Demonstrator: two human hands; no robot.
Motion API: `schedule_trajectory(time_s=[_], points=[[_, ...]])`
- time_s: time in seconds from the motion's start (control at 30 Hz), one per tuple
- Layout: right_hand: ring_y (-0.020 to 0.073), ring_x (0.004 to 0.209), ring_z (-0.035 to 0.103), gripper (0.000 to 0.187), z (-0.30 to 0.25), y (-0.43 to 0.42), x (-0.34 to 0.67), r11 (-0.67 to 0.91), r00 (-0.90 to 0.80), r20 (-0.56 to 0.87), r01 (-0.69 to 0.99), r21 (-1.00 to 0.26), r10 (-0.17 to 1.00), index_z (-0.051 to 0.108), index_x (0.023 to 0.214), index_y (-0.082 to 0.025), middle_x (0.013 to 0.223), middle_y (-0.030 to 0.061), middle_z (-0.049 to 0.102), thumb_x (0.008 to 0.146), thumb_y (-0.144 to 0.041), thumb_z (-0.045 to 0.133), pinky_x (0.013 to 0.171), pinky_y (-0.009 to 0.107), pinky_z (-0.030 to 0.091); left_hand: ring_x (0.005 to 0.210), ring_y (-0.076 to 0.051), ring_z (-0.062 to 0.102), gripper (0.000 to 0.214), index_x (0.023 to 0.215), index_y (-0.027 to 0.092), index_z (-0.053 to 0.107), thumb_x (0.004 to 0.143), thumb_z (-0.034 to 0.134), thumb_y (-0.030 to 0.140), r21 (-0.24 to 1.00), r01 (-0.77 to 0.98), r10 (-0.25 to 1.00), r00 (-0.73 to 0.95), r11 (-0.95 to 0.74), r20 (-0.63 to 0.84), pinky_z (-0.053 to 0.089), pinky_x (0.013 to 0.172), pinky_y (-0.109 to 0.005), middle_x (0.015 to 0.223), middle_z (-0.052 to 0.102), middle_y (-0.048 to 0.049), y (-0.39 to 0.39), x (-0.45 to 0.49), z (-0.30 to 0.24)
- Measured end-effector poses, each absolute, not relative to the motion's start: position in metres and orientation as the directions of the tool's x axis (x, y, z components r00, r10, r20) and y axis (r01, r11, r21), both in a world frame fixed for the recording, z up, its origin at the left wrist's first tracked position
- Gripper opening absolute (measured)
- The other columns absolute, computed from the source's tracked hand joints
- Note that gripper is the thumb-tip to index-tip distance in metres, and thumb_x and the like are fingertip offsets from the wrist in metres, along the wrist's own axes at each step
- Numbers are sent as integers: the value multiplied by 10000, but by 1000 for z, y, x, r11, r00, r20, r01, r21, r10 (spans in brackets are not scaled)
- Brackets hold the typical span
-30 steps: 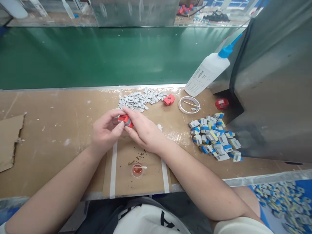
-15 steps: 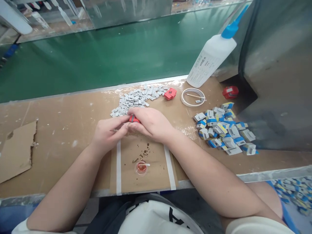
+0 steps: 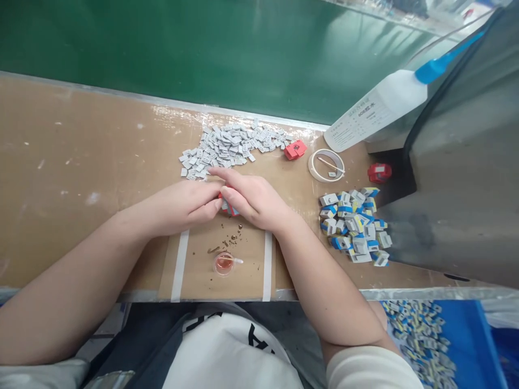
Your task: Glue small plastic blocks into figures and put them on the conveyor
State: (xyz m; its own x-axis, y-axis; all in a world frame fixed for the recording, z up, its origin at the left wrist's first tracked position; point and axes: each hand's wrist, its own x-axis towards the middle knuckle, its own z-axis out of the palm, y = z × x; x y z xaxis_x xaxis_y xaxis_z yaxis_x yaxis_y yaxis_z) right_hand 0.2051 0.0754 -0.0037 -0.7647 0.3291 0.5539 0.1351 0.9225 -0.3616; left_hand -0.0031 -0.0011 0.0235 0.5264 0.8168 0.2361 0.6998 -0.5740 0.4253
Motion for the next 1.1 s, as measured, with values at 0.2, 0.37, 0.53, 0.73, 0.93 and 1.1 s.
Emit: schedule_trajectory(time_s=[0.2,0.37,0.53,0.73,0.93,1.1], points=[[149,1050,721,575,-3,77,206,923,-788,523,143,-356,324,579,1495,-144,1173,83,748,1143,-505,302,929,257,550,655,-188,561,247,914,185,604,994,390,275,311,797,855,490,-518,169,368,613,-328,873,687,-55,-3,-2,23],[163,1010,719,616,2,76,208,912,-812,465,187,-364,352,585,1487,-144,1152,99,747,1141,-547,272,910,274,557,738,-198,617,271,935,179,621,999,386,297,310,784,843,490,-537,221,391,635,-322,944,717,-71,3,0,14],[180,1058,724,604,4,75,211,920,-808,468,219,-325,358,588,1487,-136,1231,113,736,1138,-535,299,924,291,566,781,-221,653,285,996,188,617,1002,377,342,311,797,855,462,-517,236,397,668,-343,956,728,-60,6,1,7],[171,1311,660,604,-3,79,211,930,-746,607,44,-365,274,561,1503,-152,1428,103,656,1142,-528,256,1128,302,558,707,-208,618,282,974,176,587,1022,374,355,227,763,774,497,-605,392,382,618,-331,906,706,-75,1,0,10],[180,1347,637,580,-8,82,210,954,-731,652,-2,-301,204,514,1533,-171,1444,99,636,1139,-507,252,1171,333,548,694,-216,627,264,1004,168,612,996,431,360,35,791,676,498,-611,544,379,587,-319,846,695,-82,1,-2,3],[188,1309,648,577,-8,81,209,967,-722,674,-24,-252,158,499,1530,-174,1414,108,641,1135,-513,252,1129,332,567,692,-220,640,274,946,170,609,983,477,407,-45,817,631,478,-575,611,430,602,-308,785,662,-85,0,0,-1]])
